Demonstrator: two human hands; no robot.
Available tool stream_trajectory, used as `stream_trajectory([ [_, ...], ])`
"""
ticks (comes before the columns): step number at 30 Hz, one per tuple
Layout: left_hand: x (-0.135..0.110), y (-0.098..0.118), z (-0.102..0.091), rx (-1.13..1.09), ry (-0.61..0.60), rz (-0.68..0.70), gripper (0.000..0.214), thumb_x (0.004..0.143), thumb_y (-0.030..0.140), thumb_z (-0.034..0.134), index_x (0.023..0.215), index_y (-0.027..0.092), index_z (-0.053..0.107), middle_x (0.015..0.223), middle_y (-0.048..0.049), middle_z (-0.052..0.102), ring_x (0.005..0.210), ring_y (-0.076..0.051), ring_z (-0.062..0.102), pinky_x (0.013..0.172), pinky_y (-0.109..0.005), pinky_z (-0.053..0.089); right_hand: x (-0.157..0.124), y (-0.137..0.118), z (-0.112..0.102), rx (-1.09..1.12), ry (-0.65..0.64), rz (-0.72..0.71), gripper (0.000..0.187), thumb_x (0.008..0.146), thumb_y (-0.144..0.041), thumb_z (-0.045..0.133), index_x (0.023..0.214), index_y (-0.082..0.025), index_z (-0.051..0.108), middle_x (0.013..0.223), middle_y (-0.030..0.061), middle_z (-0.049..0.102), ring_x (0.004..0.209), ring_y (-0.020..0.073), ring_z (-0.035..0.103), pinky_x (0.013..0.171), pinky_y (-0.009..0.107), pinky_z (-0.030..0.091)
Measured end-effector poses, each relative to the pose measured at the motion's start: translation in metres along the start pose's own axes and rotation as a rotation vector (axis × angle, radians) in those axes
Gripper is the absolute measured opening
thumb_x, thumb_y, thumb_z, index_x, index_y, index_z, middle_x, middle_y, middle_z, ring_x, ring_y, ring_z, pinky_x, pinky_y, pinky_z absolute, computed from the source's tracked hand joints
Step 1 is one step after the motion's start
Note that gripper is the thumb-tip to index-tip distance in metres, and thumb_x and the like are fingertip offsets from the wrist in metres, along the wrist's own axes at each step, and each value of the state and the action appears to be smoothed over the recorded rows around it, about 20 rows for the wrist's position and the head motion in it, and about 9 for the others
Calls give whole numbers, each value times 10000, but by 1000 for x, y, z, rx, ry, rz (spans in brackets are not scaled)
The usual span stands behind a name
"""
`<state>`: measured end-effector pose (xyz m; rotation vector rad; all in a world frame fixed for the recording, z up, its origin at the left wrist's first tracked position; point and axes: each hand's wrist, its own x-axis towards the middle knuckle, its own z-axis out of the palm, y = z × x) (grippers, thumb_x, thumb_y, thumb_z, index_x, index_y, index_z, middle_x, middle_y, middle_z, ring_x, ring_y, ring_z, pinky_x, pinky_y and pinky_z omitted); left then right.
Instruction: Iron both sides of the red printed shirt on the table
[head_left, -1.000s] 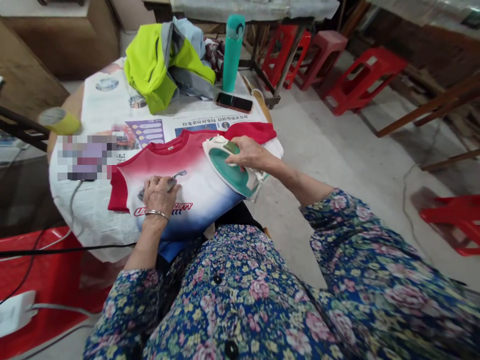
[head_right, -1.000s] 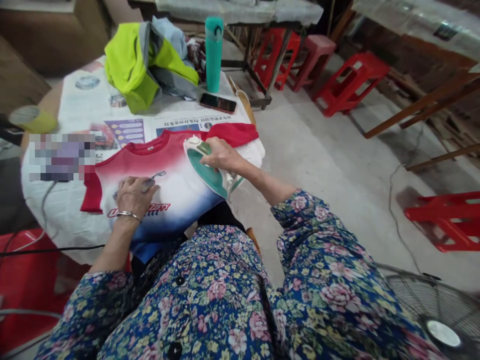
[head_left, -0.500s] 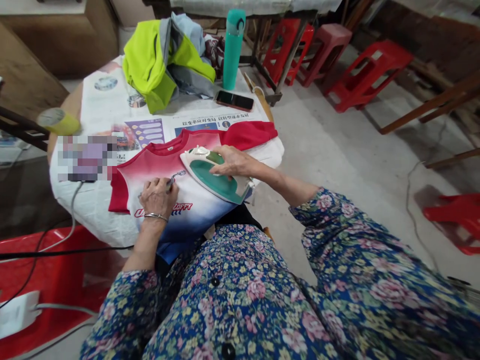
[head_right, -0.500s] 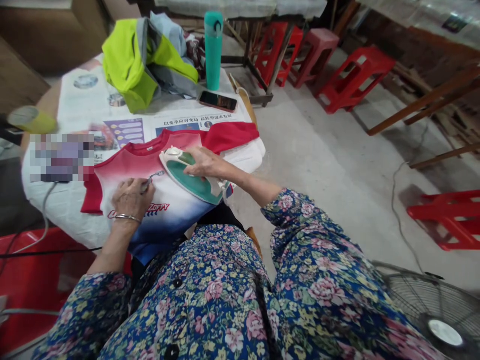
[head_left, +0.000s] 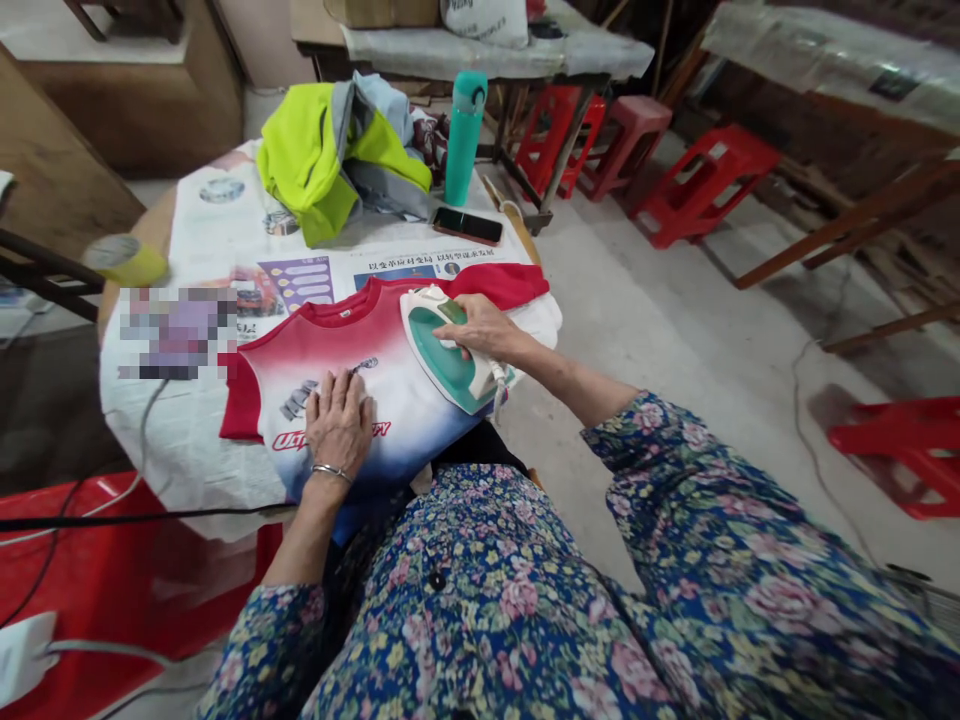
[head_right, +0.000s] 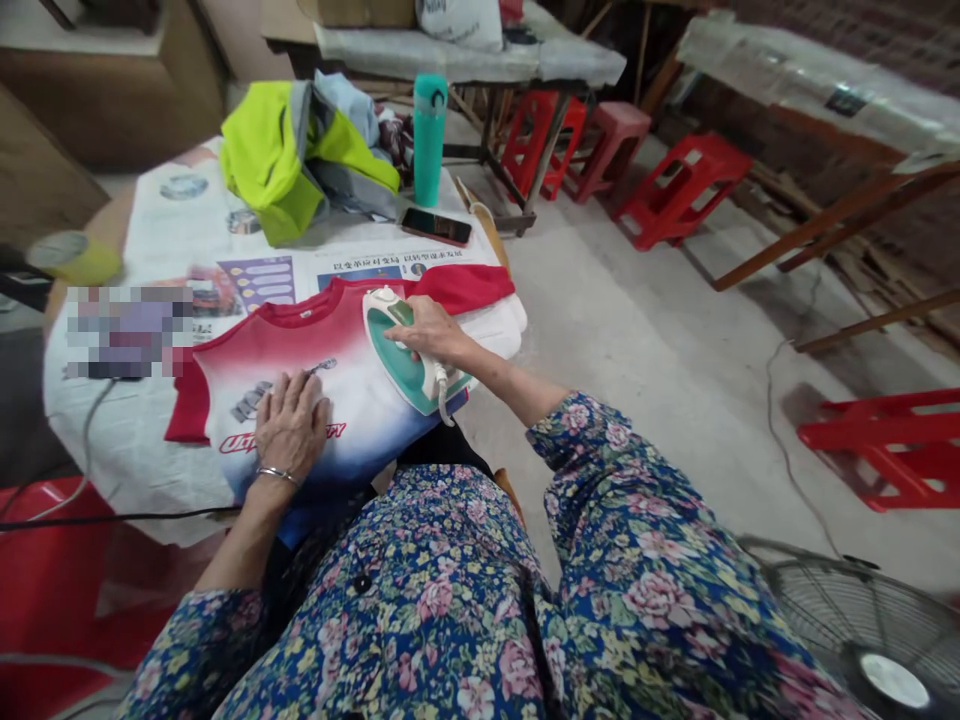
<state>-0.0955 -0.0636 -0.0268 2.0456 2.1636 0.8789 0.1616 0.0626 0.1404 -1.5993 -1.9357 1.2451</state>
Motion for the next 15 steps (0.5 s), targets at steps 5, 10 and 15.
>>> stream_trajectory([
  [5,0,-1,2,-11,6,0,534,1075,390,518,1509,208,772,1639,-193,711,1601,-381,613,1371,-629,379,38,-22,17,-14,-10,-59,232,930,-208,777,919,-250,550,704,-23,609,613,185,659,506,249,484],
  [10,3,4,1,-13,40,-16,504,1051,375,553,1463,208,791,1600,-201,738,1571,-385,641,1359,-634,387,44,-31,17,-135,-63,-93,145,976,-195,705,1027,-237,576,767,-6,646,655,195,696,545,248,499],
  [15,8,5,-2,-21,22,-20,489,1036,362,563,1445,209,783,1592,-207,742,1567,-399,636,1354,-648,384,27,-18,10,-165,-34,-94,217,962,-252,723,1138,-211,602,809,0,696,689,190,703,553,246,497],
])
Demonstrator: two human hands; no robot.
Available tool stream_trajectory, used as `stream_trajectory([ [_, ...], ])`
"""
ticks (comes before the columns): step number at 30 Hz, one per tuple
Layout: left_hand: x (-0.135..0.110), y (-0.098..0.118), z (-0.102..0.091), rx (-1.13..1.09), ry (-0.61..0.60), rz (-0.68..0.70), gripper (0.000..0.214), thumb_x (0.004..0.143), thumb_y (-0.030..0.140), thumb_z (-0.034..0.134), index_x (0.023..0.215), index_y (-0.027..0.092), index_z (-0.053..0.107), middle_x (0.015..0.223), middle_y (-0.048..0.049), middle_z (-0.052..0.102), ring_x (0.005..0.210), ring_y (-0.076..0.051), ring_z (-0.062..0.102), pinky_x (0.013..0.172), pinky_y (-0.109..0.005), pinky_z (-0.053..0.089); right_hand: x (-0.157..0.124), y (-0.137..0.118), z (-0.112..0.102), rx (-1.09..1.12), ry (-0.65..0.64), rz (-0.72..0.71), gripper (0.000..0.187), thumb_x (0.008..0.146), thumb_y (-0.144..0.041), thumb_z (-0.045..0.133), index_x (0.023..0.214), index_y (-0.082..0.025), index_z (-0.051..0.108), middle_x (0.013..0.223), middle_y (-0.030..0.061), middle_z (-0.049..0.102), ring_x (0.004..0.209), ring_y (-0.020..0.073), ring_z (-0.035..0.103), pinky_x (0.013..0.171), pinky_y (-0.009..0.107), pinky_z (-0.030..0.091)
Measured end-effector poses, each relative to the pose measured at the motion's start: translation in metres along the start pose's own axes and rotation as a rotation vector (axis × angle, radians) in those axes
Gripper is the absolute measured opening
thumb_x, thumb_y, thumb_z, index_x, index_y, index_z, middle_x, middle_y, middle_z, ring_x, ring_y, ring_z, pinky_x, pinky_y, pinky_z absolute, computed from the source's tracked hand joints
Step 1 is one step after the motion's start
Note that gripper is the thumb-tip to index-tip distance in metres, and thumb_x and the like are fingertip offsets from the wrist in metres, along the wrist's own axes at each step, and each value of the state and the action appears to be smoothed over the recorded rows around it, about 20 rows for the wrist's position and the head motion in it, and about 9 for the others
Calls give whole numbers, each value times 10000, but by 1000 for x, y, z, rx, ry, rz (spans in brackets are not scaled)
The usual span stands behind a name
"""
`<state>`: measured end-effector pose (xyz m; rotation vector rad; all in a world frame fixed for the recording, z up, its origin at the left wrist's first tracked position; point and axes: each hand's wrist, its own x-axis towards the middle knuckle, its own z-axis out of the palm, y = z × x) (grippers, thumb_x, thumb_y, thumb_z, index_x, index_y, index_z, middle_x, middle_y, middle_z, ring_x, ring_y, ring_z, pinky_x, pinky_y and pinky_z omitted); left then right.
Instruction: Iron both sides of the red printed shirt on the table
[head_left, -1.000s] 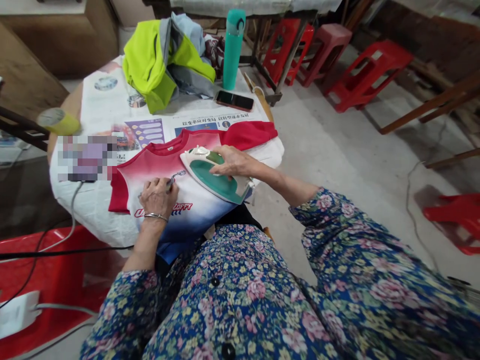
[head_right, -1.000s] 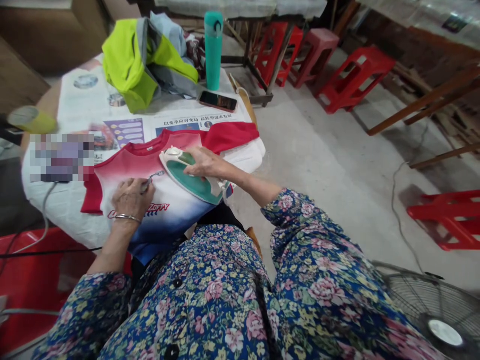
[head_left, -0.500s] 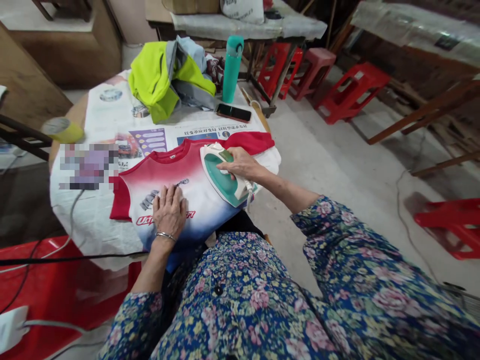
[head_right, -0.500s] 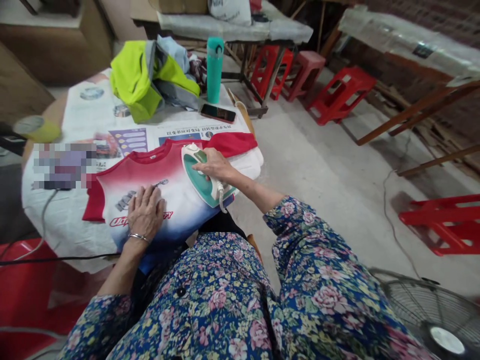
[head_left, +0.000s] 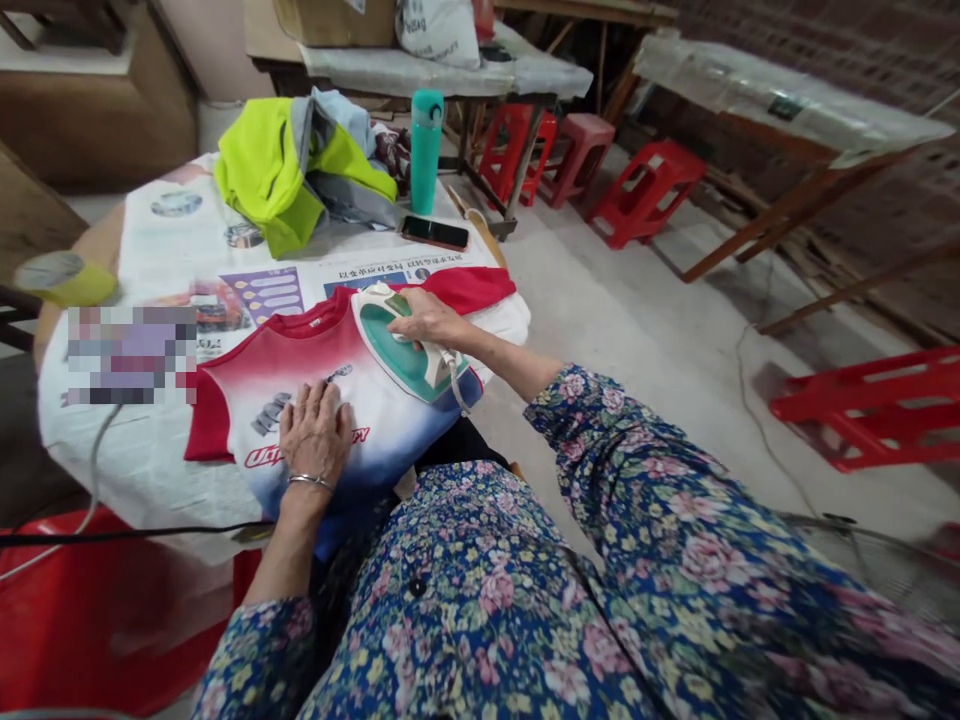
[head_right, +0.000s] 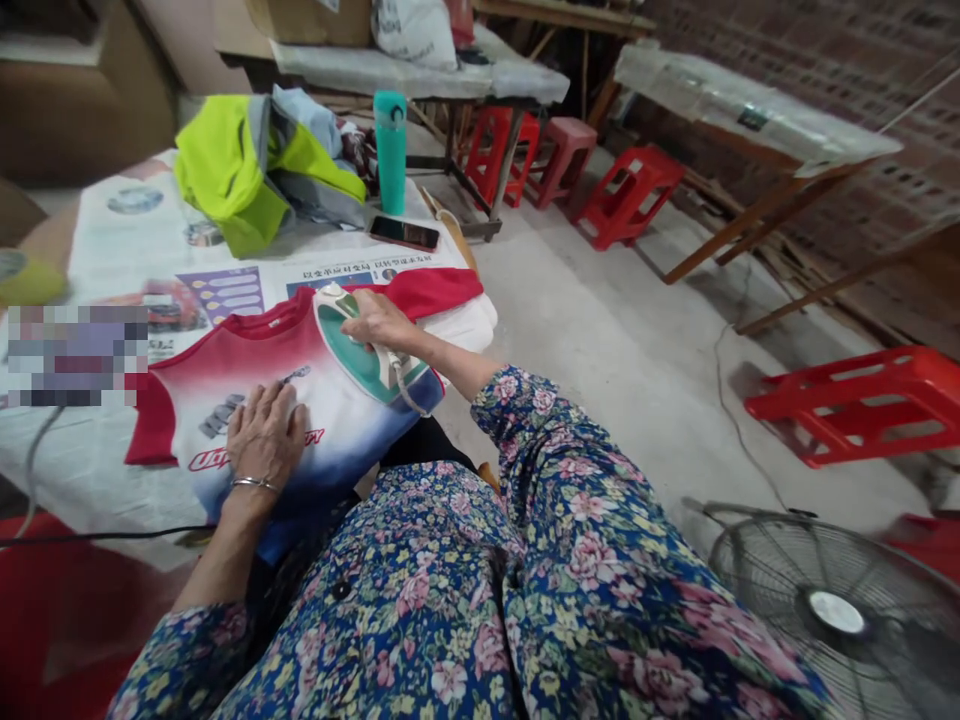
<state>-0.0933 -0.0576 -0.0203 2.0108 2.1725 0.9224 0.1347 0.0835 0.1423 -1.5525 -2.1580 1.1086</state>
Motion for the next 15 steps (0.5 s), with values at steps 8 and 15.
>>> stream_trajectory([
  [8,-1,-1,-4,-47,-18,2,495,1057,379,537,1450,126,702,1614,-298,679,1590,-429,593,1343,-652,429,-47,19,-2,21,-75,-8,221,941,-252,754,1105,-213,611,691,-66,631,597,168,670,571,250,459],
  [15,-4,-6,-7,-51,5,-2,365,1048,371,578,1326,200,742,1420,-218,746,1410,-401,667,1286,-612,488,-77,24,7,102,-141,37,221,952,-235,763,1103,-226,602,670,-75,595,518,135,583,519,234,433],
])
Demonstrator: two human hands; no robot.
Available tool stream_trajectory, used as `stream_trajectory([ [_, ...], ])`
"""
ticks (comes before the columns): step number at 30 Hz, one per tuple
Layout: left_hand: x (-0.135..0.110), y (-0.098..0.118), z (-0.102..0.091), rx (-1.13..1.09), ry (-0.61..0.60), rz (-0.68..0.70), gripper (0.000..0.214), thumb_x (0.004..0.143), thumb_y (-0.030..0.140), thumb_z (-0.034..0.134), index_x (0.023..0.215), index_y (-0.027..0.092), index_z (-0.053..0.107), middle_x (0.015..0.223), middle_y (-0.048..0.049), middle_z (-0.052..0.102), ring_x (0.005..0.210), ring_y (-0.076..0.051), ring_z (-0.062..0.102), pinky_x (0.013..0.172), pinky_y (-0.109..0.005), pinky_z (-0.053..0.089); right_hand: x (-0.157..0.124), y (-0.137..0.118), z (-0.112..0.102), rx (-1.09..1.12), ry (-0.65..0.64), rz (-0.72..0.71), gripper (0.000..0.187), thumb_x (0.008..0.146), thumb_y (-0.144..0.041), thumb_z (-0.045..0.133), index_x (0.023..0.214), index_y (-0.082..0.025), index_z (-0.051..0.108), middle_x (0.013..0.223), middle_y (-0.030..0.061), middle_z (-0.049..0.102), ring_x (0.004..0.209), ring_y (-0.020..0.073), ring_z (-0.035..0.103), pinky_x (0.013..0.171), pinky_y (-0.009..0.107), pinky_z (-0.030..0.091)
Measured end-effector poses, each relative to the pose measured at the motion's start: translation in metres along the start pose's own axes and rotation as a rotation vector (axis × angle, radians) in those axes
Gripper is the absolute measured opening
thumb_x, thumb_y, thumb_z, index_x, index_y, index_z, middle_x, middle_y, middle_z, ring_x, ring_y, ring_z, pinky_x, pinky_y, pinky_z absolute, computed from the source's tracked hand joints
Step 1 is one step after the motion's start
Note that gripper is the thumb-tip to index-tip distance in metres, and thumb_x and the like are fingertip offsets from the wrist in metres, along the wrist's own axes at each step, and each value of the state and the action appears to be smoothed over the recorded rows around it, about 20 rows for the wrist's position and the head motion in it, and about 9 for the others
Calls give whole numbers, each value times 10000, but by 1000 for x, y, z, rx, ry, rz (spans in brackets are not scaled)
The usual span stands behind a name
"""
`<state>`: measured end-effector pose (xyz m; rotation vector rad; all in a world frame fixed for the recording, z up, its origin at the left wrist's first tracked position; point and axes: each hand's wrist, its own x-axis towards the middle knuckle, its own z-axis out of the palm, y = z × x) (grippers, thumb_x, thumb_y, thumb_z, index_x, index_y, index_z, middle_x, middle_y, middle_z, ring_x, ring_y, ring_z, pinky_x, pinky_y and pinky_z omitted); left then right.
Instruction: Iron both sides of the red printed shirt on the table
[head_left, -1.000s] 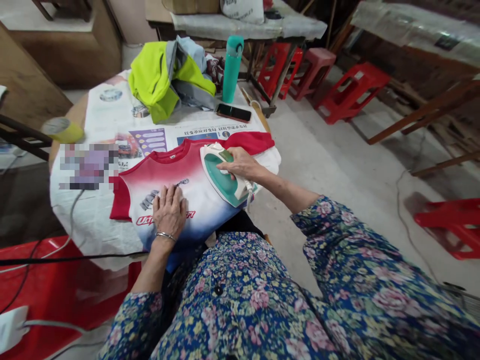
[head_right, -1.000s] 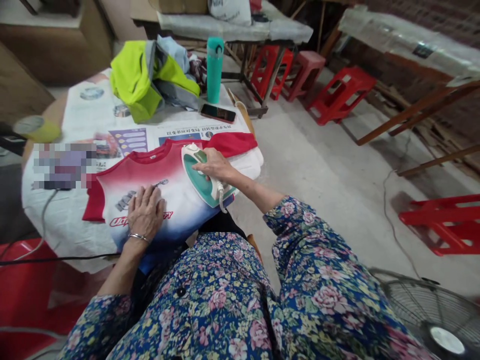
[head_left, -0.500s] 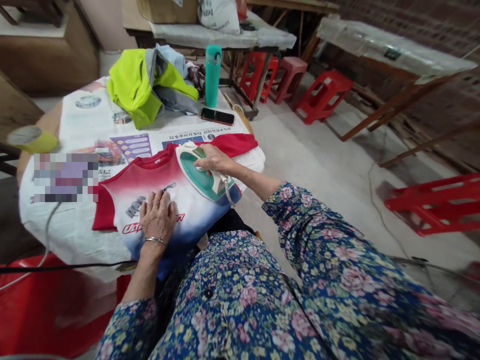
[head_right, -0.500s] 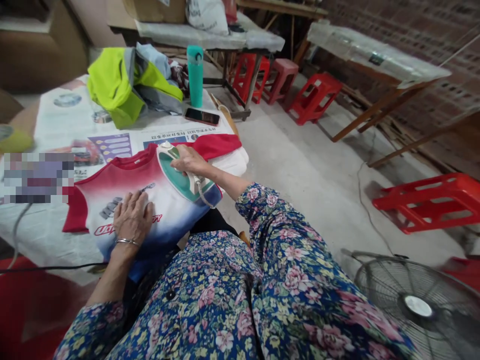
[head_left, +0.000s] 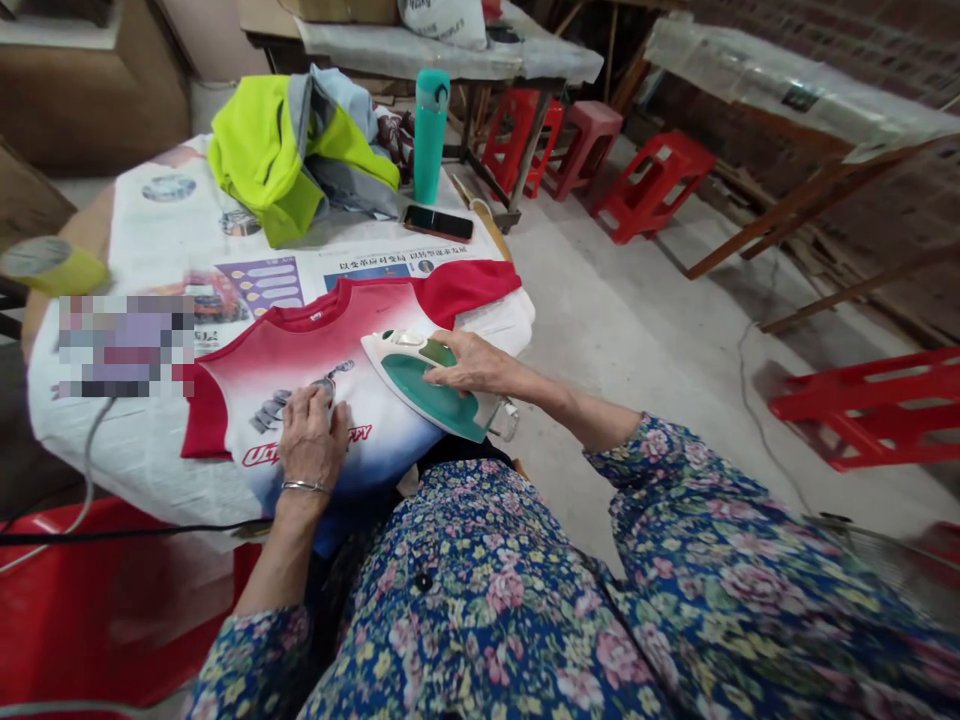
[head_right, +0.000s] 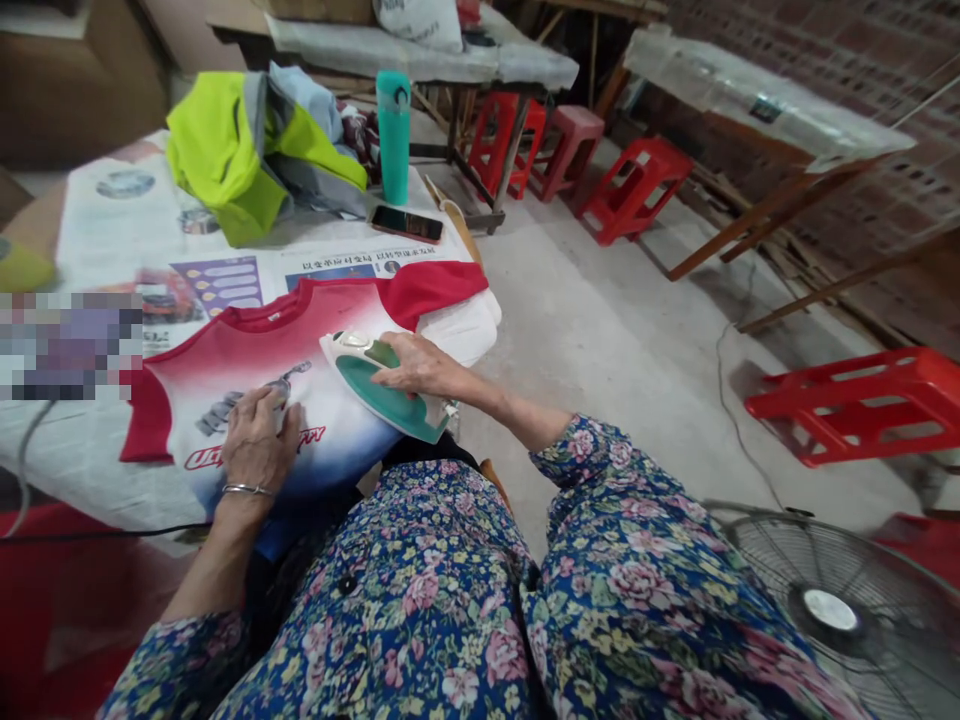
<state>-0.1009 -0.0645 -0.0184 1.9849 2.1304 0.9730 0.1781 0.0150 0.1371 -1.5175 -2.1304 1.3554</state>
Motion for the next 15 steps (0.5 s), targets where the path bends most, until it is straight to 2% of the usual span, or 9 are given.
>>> stream_trajectory([
  [6,6,7,-9,69,-71,-5,323,1060,377,546,1199,212,786,1291,-190,778,1274,-392,670,1137,-561,552,9,-6,-1,-43,59,16,153,955,-259,741,1028,-221,612,639,-53,596,574,162,613,549,249,421],
  [11,13,9,-15,129,-133,-6,317,1071,389,531,1132,214,788,1260,-195,778,1275,-407,667,1054,-537,571,37,-21,-8,-59,98,-16,165,971,-239,722,932,-233,562,654,-42,604,614,167,644,580,254,467],
  [15,13,7,-13,141,-110,3,336,1082,406,502,1110,207,771,1249,-217,782,1219,-416,689,1047,-572,575,60,-35,-9,-75,95,4,151,975,-225,714,983,-237,564,756,-14,656,623,172,646,548,269,483],
])
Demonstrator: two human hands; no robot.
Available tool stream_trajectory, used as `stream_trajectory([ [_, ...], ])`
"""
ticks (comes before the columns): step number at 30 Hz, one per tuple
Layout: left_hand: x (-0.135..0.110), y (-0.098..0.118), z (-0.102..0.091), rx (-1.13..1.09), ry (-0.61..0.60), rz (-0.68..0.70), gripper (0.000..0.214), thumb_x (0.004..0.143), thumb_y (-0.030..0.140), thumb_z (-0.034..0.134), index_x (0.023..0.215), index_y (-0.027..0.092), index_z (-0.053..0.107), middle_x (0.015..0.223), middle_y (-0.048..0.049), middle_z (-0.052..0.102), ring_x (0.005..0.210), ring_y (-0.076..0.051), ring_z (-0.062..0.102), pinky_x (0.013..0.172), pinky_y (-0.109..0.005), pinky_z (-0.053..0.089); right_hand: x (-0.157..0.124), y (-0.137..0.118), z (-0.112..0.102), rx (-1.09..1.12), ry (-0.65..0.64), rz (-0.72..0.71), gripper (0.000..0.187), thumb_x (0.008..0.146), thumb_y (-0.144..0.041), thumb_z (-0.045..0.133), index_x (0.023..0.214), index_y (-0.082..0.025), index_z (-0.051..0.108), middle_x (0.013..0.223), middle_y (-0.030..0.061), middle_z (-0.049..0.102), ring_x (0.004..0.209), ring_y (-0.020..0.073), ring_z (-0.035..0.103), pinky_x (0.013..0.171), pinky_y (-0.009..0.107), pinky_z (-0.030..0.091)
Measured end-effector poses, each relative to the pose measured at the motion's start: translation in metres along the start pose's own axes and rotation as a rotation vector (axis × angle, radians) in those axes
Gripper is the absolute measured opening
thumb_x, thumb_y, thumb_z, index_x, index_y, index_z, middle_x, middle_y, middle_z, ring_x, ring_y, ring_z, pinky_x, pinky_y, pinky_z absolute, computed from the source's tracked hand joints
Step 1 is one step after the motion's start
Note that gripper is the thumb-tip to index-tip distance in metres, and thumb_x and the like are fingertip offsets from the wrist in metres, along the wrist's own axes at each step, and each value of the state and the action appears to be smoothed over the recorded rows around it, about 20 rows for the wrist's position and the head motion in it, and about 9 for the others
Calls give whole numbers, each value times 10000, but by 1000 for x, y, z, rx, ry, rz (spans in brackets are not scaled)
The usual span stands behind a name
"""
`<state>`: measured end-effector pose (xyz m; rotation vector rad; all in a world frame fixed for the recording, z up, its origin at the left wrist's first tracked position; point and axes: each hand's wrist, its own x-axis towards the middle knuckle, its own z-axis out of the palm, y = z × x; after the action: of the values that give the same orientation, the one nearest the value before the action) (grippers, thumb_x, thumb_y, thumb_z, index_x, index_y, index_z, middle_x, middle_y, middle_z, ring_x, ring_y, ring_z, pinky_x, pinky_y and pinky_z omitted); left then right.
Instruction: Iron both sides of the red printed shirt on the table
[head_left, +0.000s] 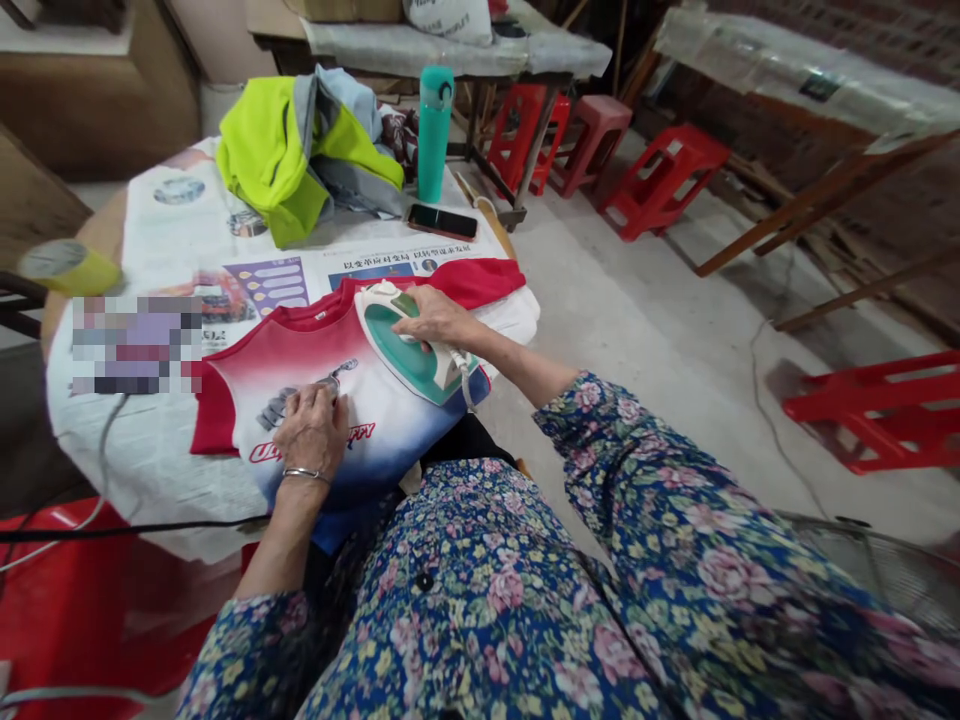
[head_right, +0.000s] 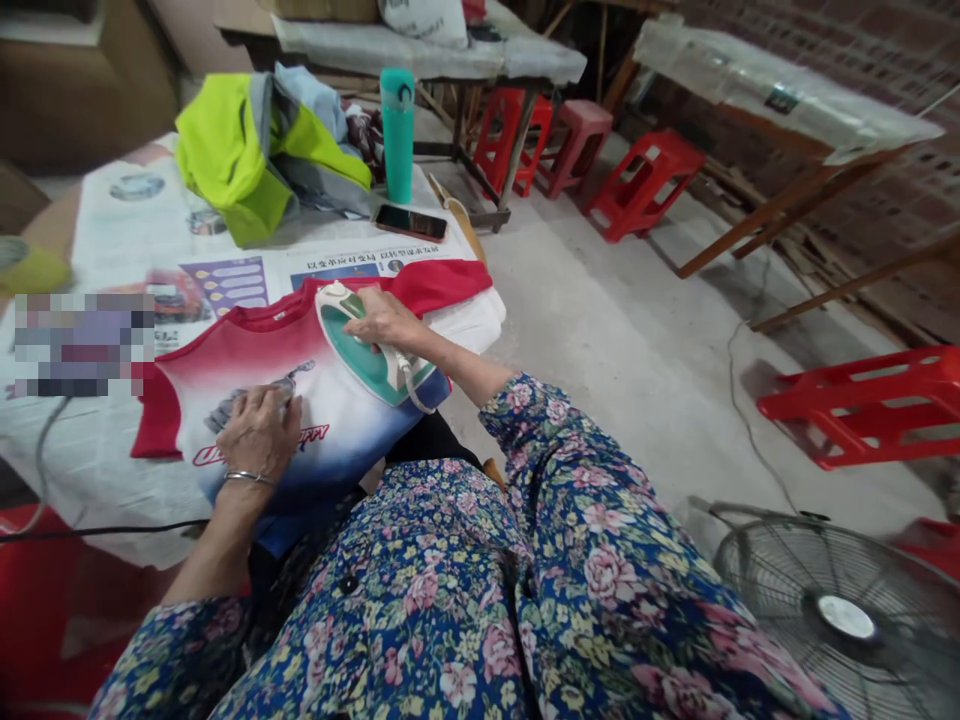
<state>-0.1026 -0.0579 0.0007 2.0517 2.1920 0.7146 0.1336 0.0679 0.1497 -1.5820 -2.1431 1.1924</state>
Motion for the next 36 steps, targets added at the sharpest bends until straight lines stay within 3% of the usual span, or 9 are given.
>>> stream_trajectory([
  [4,-5,-2,8,-61,93,14,321,1083,406,514,1199,203,735,1329,-236,776,1282,-407,707,1165,-600,539,2,-1,3,-58,-20,-17,171,969,-215,692,1055,-230,545,824,-11,676,655,168,670,593,274,489],
  [9,-9,-5,11,-88,117,-12,329,1080,415,542,1268,213,719,1396,-250,770,1358,-421,710,1222,-638,514,-30,16,10,-37,-119,-91,224,990,-269,702,1035,-257,483,770,-44,623,651,165,643,576,266,441],
  [14,-14,-4,9,-134,109,-10,337,1075,386,565,1324,227,727,1449,-247,754,1401,-418,692,1267,-659,472,-74,29,10,-61,-128,19,247,974,-241,727,1017,-263,485,737,-52,592,621,162,590,565,268,424],
  [18,-19,-1,13,-141,141,-26,374,1070,396,571,1353,219,739,1472,-229,750,1396,-415,681,1263,-631,479,-86,34,5,49,-71,102,213,968,-215,731,1092,-238,560,769,-50,617,564,143,560,546,272,434],
  [25,-22,2,18,-137,170,-28,394,1085,418,549,1347,201,748,1469,-220,756,1395,-390,683,1241,-570,499,-47,22,2,42,-16,17,198,966,-202,733,957,-233,537,693,-62,594,534,129,577,557,257,426],
  [36,-25,-2,33,-139,257,28,357,1098,378,559,1329,190,755,1427,-199,779,1366,-355,695,1219,-518,513,34,-12,3,-152,-151,-246,235,845,-170,672,1009,-238,518,758,-48,617,615,170,631,561,272,440],
])
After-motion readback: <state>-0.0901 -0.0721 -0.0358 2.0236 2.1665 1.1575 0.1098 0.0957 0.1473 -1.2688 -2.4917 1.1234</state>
